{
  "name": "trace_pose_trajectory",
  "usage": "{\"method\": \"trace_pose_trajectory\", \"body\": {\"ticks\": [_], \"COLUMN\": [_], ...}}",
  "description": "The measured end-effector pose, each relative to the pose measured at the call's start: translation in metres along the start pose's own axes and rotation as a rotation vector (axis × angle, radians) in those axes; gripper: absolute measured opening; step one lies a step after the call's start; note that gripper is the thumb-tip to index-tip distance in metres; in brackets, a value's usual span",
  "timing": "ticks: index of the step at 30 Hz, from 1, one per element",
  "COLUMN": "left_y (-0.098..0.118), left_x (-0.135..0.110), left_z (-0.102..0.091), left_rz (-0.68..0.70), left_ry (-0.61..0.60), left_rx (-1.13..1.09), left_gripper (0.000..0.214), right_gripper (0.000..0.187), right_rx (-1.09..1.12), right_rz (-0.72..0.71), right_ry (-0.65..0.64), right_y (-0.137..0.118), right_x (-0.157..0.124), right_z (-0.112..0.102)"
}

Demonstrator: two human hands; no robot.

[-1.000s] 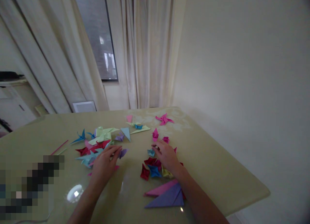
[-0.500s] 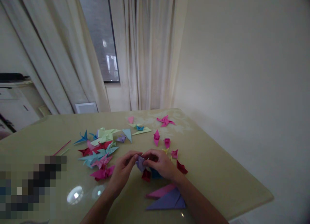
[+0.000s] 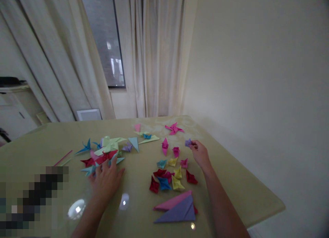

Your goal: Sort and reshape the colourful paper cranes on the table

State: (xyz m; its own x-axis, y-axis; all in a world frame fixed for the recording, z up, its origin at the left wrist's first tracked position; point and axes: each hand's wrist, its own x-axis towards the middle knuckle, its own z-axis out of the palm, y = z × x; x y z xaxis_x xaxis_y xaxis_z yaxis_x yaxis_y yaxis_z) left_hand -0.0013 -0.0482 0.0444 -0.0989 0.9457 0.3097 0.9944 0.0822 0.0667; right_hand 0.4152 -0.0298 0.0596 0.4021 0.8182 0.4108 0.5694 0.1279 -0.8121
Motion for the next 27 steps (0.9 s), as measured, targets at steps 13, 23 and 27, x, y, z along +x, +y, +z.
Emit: {"method": "trace_pose_trajectory", "body": {"ticks": [13,23,27], "left_y": [-0.015,0.012,0.043], "left_x": [0.018,0.014,-0.007], "left_z": [-0.003,-0.015,-0.017], "left_rz": [0.091,0.131,0.221], "left_ry": [-0.075,0.223,0.014], "left_rx": [-0.232,-1.021,-1.229], "left_gripper": [0.03,0.038,0.035], "right_gripper": [0.045,0.034,0.037], "right_rx": [-0.395,-0.137,0.248], "right_rz": [0.053,-0.107,-0.144], "right_ry": [-0.014,0.084,-0.438], "right_y": [0.026,-0.038,-0.077], "right_x": [-0.002,-0.023,-0.053], "right_z": [0.002,0.007,0.032]}}
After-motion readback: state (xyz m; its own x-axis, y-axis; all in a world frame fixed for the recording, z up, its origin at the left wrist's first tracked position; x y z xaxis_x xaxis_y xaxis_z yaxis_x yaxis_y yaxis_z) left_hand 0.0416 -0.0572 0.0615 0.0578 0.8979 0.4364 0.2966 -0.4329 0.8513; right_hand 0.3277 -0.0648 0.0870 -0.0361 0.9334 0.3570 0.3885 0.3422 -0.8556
